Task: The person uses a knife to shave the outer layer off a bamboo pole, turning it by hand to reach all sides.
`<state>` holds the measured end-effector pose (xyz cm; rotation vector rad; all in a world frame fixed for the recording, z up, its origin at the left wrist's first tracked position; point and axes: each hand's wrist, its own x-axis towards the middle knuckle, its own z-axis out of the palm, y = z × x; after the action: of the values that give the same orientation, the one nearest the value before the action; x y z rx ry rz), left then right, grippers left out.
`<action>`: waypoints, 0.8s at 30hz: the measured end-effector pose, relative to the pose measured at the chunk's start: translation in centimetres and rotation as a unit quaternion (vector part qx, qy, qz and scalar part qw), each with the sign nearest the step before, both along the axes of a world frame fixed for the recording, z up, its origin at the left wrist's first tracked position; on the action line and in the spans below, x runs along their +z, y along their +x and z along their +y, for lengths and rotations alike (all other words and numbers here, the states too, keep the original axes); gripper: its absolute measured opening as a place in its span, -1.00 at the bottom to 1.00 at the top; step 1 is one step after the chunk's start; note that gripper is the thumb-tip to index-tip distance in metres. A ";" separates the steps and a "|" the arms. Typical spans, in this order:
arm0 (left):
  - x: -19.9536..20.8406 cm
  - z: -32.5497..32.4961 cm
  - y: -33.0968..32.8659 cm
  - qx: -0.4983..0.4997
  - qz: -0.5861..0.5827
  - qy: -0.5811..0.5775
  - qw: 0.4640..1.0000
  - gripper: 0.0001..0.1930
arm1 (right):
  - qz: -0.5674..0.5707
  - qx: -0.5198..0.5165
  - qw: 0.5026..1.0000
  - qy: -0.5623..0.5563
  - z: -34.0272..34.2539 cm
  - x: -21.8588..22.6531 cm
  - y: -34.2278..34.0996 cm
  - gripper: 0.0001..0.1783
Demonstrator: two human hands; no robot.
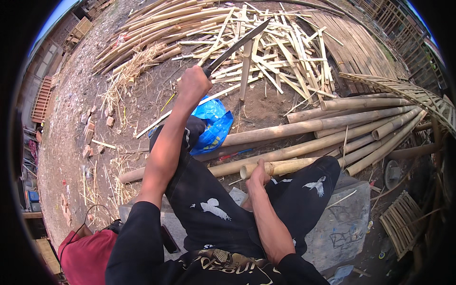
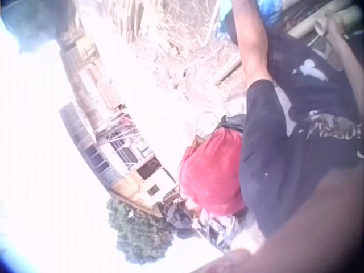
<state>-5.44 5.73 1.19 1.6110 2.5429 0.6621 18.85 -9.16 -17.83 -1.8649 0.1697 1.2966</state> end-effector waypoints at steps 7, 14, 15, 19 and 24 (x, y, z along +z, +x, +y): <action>-0.3 -0.5 -1.9 0.021 -0.022 -0.008 1.000 -0.72 | 0.192 0.067 0.958 0.203 -2.8 11.3 2.9 -0.53; 0.3 -2.0 -4.8 -0.015 -0.020 -0.062 0.998 -0.46 | 0.217 0.259 0.909 0.244 -6.1 17.1 7.6 -0.47; 0.8 -2.2 -4.3 -0.010 -0.010 -0.070 0.997 -0.48 | 0.212 0.260 0.912 0.235 -6.5 17.2 8.2 -0.47; 1.0 -1.4 -4.3 -0.024 0.002 -0.056 0.998 -0.46 | 0.245 0.321 0.897 0.180 -7.4 15.5 10.9 -0.21; 1.8 -0.9 -3.6 -0.071 0.027 -0.040 0.996 -0.29 | 0.226 0.366 0.889 0.159 -8.9 14.8 11.4 0.03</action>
<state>-9.09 4.85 2.99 1.7849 2.4266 0.5050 30.26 -18.01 -3.03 -1.3421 -0.5333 2.1169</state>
